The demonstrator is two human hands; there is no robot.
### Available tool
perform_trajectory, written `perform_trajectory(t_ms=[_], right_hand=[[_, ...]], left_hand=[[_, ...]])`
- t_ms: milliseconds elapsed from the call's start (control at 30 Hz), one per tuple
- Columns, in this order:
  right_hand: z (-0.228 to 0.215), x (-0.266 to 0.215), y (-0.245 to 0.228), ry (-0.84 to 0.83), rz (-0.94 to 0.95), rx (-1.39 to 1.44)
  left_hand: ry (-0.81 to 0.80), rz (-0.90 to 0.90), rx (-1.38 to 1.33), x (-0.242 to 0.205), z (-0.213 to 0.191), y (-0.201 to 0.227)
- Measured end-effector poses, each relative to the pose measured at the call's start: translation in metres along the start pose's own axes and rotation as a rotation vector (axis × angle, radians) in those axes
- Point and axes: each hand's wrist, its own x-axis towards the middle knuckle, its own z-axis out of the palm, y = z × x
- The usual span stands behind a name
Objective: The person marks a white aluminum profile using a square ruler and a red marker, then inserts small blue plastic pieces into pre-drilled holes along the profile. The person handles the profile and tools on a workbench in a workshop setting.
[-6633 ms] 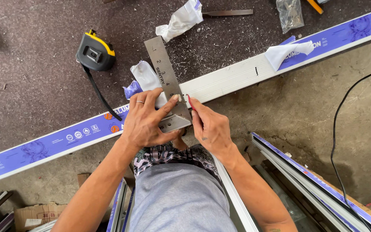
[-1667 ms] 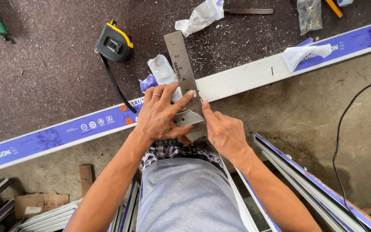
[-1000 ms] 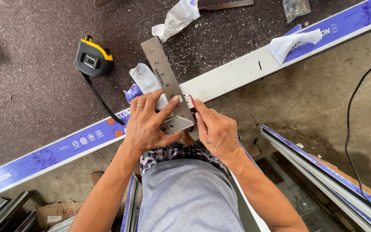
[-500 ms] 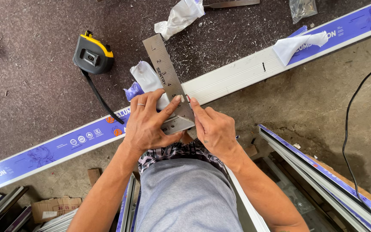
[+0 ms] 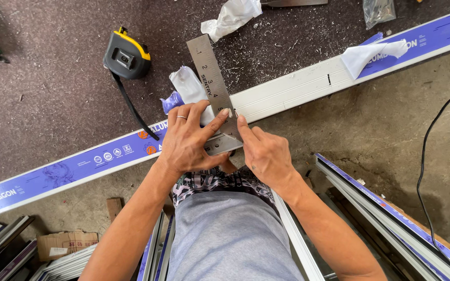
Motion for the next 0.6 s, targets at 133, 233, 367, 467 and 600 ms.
perform_trajectory(t_ms=[133, 233, 367, 467, 600], right_hand=[[0.001, -0.01, -0.004, 0.023, 0.001, 0.015], [-0.003, -0.011, -0.005, 0.065, -0.001, 0.035], [-0.004, -0.009, -0.01, 0.098, 0.036, 0.041], [-0.007, -0.006, -0.014, 0.129, 0.084, 0.068], [-0.003, -0.012, -0.018, 0.249, 0.158, 0.143]], left_hand=[[0.011, 0.009, 0.009, -0.003, 0.0, 0.001], [0.023, 0.016, 0.002, -0.002, -0.001, -0.001], [0.028, 0.019, -0.022, -0.006, 0.0, -0.001], [0.039, 0.034, 0.001, -0.004, -0.003, -0.001], [0.074, 0.052, -0.057, -0.012, 0.0, -0.001]])
